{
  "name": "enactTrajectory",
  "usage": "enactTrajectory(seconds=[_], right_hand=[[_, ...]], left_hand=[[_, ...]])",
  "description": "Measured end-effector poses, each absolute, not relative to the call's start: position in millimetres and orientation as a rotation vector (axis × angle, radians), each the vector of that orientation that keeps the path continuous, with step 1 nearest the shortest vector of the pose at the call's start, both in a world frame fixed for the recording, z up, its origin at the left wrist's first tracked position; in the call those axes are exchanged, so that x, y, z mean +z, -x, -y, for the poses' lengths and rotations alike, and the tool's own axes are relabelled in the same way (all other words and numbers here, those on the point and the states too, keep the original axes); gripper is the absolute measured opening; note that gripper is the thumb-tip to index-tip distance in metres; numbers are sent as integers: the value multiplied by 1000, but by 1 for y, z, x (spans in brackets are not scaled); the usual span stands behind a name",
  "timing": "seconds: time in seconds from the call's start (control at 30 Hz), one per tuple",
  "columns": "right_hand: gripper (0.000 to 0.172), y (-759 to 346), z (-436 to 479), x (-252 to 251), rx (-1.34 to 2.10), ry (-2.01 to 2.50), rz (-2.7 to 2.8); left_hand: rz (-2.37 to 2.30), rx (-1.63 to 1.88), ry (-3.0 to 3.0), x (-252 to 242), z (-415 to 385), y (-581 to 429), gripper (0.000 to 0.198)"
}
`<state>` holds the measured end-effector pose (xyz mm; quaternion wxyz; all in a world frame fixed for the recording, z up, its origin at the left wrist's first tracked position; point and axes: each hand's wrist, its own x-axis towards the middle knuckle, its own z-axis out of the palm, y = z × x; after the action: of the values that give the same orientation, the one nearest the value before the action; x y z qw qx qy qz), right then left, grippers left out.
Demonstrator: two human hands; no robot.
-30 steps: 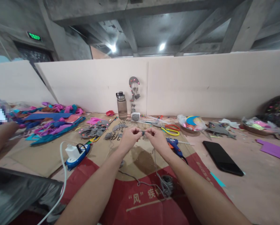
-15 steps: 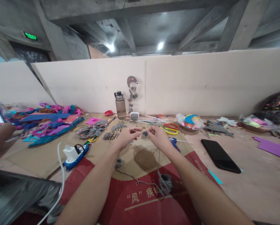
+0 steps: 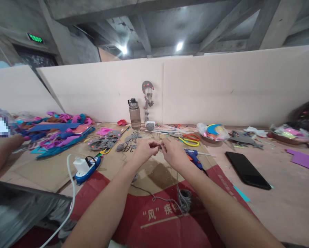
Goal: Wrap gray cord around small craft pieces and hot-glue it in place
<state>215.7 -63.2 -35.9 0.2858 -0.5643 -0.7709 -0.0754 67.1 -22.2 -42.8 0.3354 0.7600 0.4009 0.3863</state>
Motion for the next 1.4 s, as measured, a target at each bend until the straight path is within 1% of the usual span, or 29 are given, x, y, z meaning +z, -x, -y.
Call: enactTrajectory(seconds=[0.13, 0.23, 0.37, 0.57, 0.83, 0.97, 1.1, 1.23, 1.3, 1.4], right_hand=[[15, -214, 59, -41, -138, 1481, 2022], [14, -213, 56, -45, -65, 1415, 1960], [13, -212, 56, -47, 52, 1342, 1914], [19, -204, 64, -45, 113, 1224, 1939], [18, -201, 74, -47, 267, 1251, 1919], [19, -208, 88, -47, 327, 1297, 1934], [21, -215, 114, -46, 333, 1308, 2020], [27, -231, 134, -39, 336, 1196, 2254], [28, -249, 134, -35, 247, 1221, 2167], [28, -284, 120, -39, 63, 1531, 1747]], left_hand=[[-1079, 1037, -1943, -46, 20, -68, 12], [-1120, 1119, -1899, -47, 17, -68, 10], [-1135, 1234, -1753, -49, 10, -62, 12], [-1066, 1357, -1480, -53, -6, -52, 15], [-914, 1495, -1098, -49, -17, -42, 24], [-873, 1560, -878, -47, -26, -32, 19], [-875, 1642, -751, -42, -35, -18, 11], [-857, 1714, -651, -36, -38, -10, 11], [-823, 1716, -656, -36, -36, -11, 8], [-760, 1679, -808, -37, -28, -20, 12]])
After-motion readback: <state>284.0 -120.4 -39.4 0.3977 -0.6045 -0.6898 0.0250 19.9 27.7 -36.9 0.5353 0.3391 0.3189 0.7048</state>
